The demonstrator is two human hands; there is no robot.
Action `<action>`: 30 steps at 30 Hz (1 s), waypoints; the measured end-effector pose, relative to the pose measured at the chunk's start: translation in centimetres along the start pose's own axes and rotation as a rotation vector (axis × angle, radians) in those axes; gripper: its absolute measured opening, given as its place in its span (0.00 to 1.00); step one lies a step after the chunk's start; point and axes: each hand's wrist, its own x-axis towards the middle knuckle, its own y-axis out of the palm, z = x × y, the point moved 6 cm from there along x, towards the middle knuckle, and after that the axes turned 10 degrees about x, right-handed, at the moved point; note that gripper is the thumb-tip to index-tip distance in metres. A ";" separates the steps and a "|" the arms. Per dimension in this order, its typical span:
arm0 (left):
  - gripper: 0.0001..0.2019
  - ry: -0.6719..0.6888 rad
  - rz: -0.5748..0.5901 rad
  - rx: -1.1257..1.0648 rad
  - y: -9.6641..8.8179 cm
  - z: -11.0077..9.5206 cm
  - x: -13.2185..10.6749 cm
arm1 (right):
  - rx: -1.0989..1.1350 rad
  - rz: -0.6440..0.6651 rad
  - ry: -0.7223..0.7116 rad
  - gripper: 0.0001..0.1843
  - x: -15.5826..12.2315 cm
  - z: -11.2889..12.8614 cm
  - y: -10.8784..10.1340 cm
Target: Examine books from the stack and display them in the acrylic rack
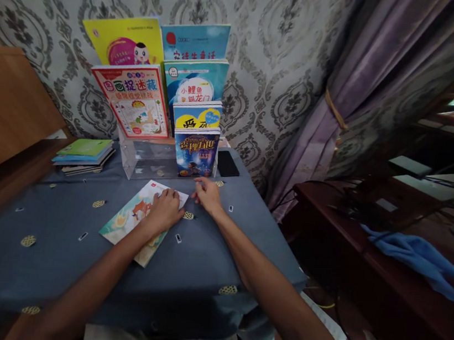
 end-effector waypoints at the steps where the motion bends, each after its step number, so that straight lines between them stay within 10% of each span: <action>1: 0.18 -0.012 -0.004 0.027 -0.2 -0.4 -0.1 | -0.006 -0.010 -0.011 0.15 0.1 0.1 -0.1; 30: 0.19 0.006 0.085 0.109 -2.0 -0.5 0.5 | -0.025 0.006 -0.203 0.17 -0.6 1.8 0.0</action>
